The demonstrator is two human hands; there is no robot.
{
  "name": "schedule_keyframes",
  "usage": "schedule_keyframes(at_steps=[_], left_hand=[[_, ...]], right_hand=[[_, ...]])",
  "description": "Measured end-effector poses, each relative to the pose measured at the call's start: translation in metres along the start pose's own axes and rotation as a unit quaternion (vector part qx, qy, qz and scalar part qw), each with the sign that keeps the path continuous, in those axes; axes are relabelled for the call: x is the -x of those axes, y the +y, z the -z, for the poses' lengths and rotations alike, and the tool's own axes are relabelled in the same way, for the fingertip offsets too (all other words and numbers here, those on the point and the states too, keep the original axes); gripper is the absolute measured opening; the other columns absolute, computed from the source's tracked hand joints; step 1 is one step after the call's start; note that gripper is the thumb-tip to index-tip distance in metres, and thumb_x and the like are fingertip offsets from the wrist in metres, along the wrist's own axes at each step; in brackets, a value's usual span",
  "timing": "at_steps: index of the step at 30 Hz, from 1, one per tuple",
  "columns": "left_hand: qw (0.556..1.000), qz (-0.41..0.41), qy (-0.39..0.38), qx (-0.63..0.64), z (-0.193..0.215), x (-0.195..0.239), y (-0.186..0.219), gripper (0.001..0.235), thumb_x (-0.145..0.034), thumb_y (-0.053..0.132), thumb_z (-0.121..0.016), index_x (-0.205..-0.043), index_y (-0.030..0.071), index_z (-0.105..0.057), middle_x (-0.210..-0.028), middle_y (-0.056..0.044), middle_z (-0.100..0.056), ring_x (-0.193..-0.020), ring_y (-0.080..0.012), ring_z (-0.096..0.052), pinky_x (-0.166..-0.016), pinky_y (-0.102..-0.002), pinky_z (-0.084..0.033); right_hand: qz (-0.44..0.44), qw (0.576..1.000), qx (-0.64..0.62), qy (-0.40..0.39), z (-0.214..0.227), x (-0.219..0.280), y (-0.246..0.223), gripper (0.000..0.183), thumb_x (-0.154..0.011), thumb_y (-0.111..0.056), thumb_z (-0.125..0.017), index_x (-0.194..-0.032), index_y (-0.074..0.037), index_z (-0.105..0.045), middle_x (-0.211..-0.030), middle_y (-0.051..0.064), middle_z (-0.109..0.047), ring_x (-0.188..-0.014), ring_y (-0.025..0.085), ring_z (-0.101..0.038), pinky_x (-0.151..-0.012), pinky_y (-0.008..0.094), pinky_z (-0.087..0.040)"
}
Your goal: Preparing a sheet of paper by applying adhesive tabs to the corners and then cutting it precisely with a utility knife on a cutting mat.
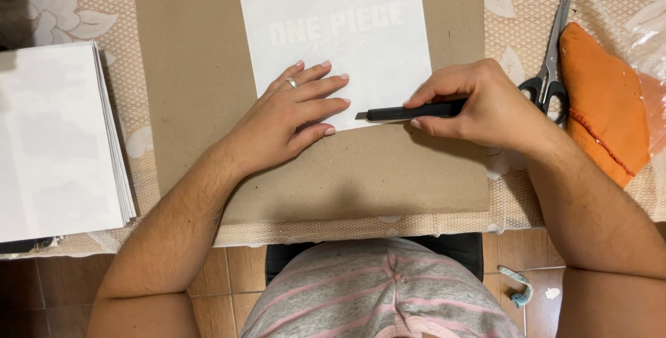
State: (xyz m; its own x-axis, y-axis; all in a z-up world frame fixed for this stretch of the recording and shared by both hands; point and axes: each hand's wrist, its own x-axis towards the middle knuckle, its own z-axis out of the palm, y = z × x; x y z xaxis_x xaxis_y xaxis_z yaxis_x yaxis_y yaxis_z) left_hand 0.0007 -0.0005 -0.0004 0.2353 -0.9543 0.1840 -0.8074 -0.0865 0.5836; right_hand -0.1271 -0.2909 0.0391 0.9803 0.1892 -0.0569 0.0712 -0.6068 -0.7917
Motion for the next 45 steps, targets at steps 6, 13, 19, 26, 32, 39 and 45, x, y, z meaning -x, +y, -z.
schedule_keyframes(at_steps=[6, 13, 19, 26, 32, 39, 45], left_hand=[[1.000, -0.003, 0.002, -0.003, -0.001, 0.001, -0.001, 0.034, -0.102, 0.025, -0.059, -0.132, 0.010, -0.063, -0.150, -0.011, -0.052, -0.145, -0.0393, -0.040, -0.119, -0.060, -0.025], [1.000, 0.000, -0.002, -0.003, 0.000, 0.000, 0.001, 0.034, -0.102, 0.025, -0.059, -0.131, 0.009, -0.063, -0.150, -0.011, -0.052, -0.145, -0.0386, -0.039, -0.119, -0.060, -0.024], [1.000, -0.002, 0.001, -0.003, 0.000, 0.000, 0.001, 0.033, -0.102, 0.025, -0.059, -0.131, 0.009, -0.063, -0.150, -0.011, -0.052, -0.145, -0.0388, -0.039, -0.119, -0.060, -0.025], [1.000, 0.000, 0.000, 0.001, 0.001, 0.000, 0.001, 0.034, -0.101, 0.024, -0.060, -0.132, 0.009, -0.063, -0.150, -0.012, -0.051, -0.145, -0.0383, -0.039, -0.120, -0.059, -0.024], [0.998, -0.021, -0.015, -0.065, 0.000, 0.002, 0.005, 0.040, -0.100, 0.026, -0.062, -0.134, 0.006, -0.059, -0.150, -0.016, -0.051, -0.143, -0.0410, -0.040, -0.117, -0.063, -0.027], [0.982, 0.013, -0.023, -0.187, -0.013, 0.006, 0.010, 0.040, -0.103, 0.032, -0.055, -0.135, 0.009, -0.062, -0.139, -0.016, -0.061, -0.134, -0.0322, -0.053, -0.115, -0.052, -0.035], [0.974, 0.022, -0.003, -0.226, -0.017, 0.003, 0.022, 0.050, -0.103, 0.040, -0.054, -0.139, 0.006, -0.056, -0.136, -0.020, -0.062, -0.129, -0.0347, -0.057, -0.108, -0.052, -0.042]], right_hand=[[0.001, 1.000, 0.012, 0.000, 0.000, 0.001, 0.001, 0.022, -0.078, -0.013, -0.085, -0.098, -0.010, -0.079, -0.092, 0.000, -0.078, -0.081, 0.008, -0.069, -0.071, 0.021, -0.050], [0.006, 1.000, 0.013, -0.001, 0.000, 0.000, 0.000, 0.021, -0.078, -0.012, -0.085, -0.098, -0.011, -0.079, -0.092, -0.001, -0.079, -0.080, 0.007, -0.069, -0.069, 0.020, -0.051], [0.004, 1.000, 0.014, -0.004, 0.001, 0.000, -0.003, 0.020, -0.078, -0.012, -0.084, -0.097, -0.012, -0.079, -0.091, -0.001, -0.079, -0.077, 0.006, -0.069, -0.067, 0.020, -0.051], [-0.022, 0.998, -0.062, -0.024, 0.004, -0.002, -0.011, 0.018, -0.078, -0.008, -0.083, -0.095, -0.009, -0.079, -0.090, 0.002, -0.080, -0.081, 0.007, -0.071, -0.072, 0.018, -0.055], [-0.171, 0.976, -0.075, 0.116, 0.005, -0.002, -0.006, 0.023, -0.089, -0.016, -0.075, -0.112, -0.014, -0.071, -0.097, 0.002, -0.070, -0.084, 0.012, -0.059, -0.077, 0.026, -0.045], [-0.165, 0.905, -0.327, 0.216, -0.010, -0.005, 0.014, 0.031, -0.092, -0.012, -0.073, -0.120, 0.000, -0.065, -0.094, 0.009, -0.064, -0.088, 0.015, -0.066, -0.088, 0.038, -0.064], [-0.172, 0.851, -0.446, 0.216, -0.006, -0.004, 0.019, 0.031, -0.095, -0.020, -0.066, -0.121, -0.004, -0.061, -0.099, 0.007, -0.067, -0.087, 0.010, -0.066, -0.086, 0.034, -0.065]])
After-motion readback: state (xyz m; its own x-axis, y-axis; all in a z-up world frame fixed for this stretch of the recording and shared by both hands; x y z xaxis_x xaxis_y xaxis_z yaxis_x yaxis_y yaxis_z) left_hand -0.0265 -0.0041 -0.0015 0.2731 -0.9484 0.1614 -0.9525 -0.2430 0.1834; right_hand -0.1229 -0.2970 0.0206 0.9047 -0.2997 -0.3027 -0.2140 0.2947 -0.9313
